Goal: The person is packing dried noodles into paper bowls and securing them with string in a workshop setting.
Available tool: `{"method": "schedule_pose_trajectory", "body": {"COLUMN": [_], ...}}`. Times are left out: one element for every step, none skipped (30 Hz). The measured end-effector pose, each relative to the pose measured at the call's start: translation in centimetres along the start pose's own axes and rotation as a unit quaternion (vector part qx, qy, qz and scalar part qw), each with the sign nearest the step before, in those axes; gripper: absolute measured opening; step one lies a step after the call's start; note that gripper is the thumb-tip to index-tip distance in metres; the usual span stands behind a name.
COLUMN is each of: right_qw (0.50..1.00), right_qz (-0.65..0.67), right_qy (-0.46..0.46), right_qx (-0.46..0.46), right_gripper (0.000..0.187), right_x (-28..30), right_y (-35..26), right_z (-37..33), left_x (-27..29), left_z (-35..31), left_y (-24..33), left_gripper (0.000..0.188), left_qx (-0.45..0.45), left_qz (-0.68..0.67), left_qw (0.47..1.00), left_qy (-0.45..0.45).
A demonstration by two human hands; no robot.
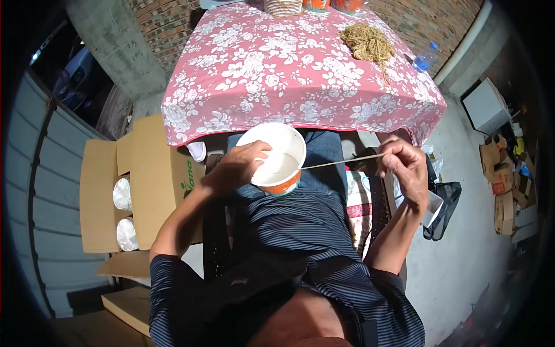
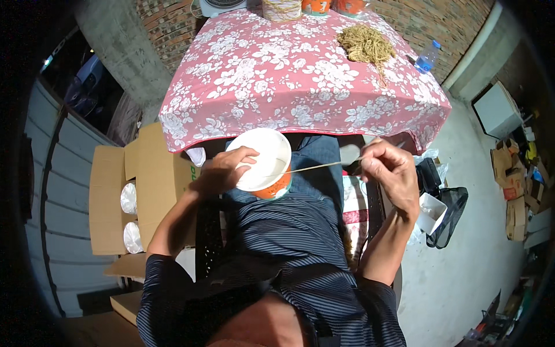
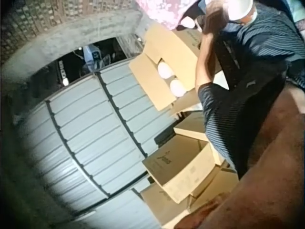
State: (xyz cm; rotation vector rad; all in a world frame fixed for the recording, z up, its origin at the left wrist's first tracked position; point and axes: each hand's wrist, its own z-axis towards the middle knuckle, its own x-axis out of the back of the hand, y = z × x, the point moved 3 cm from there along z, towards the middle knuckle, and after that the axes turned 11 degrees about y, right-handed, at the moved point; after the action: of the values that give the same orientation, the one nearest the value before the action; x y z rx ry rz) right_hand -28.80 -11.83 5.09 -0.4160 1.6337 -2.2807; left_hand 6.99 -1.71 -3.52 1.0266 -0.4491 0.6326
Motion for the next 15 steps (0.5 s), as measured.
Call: {"method": "schedule_pose_trajectory", "body": {"right_qw": [0.999, 0.995, 0.988, 0.980, 0.969, 0.956, 0.948, 0.936, 0.927, 0.917, 0.912, 0.896, 0.879, 0.881, 0.883], "right_qz": [0.030, 0.067, 0.105, 0.157, 0.210, 0.262, 0.288, 0.325, 0.354, 0.383, 0.392, 0.433, 0.471, 0.466, 0.463], "right_qy": [0.032, 0.065, 0.098, 0.113, 0.114, 0.116, 0.128, 0.135, 0.125, 0.110, 0.120, 0.095, 0.071, 0.080, 0.080], "right_qx": [0.022, 0.039, 0.054, 0.056, 0.059, 0.062, 0.049, 0.028, 0.022, 0.012, -0.007, -0.011, -0.015, -0.013, -0.023], "right_gripper": [0.014, 0.014, 0.014, 0.015, 0.016, 0.016, 0.017, 0.017, 0.017, 0.017, 0.018, 0.018, 0.018, 0.018, 0.018], "right_x": [-0.4, -0.6, -1.0, -1.7, -2.0, -2.1, -2.5, -2.5, -2.8, -3.6, -4.4, -4.6, -4.7, -4.9, -4.6], "right_y": [0.0, 0.2, 0.5, 0.7, 1.2, 1.6, 1.7, 2.2, 2.5, 2.5, 2.0, 2.1, 2.4, 2.5, 2.8], "right_z": [0.1, 0.3, 0.5, 0.6, 1.0, 1.5, 1.9, 2.0, 2.3, 2.6, 2.6, 2.8, 2.9, 3.3, 3.7], "left_x": [-0.4, -0.9, -1.4, -1.7, -1.9, -2.2, -2.5, -2.1, -1.8, -1.7, -2.1, -2.4, -2.9, -2.8, -2.9], "left_z": [-0.1, -0.2, -0.2, -0.3, -0.3, -0.4, -0.7, -0.3, 0.3, 0.4, 0.3, 0.3, 0.3, 0.6, 0.6], "left_y": [0.5, 0.9, 1.1, 1.2, 1.3, 1.2, 1.1, 2.1, 3.0, 3.4, 3.0, 2.9, 2.9, 3.4, 3.7], "left_gripper": [0.021, 0.025, 0.029, 0.029, 0.027, 0.025, 0.025, 0.027, 0.030, 0.032, 0.036, 0.037, 0.038, 0.045, 0.049], "left_qx": [0.000, 0.033, 0.067, 0.070, 0.086, 0.102, 0.123, 0.126, 0.125, 0.128, 0.113, 0.107, 0.101, 0.112, 0.096], "left_qz": [0.002, -0.043, -0.090, -0.088, -0.083, -0.077, -0.073, -0.050, -0.034, -0.017, -0.039, -0.079, -0.121, -0.113, -0.107], "left_qw": [1.000, 0.998, 0.992, 0.992, 0.992, 0.991, 0.989, 0.989, 0.988, 0.984, 0.984, 0.982, 0.979, 0.974, 0.974], "left_qy": [0.000, -0.025, -0.051, -0.053, -0.050, -0.048, -0.044, -0.054, -0.090, -0.121, -0.134, -0.131, -0.126, -0.159, -0.173]}}
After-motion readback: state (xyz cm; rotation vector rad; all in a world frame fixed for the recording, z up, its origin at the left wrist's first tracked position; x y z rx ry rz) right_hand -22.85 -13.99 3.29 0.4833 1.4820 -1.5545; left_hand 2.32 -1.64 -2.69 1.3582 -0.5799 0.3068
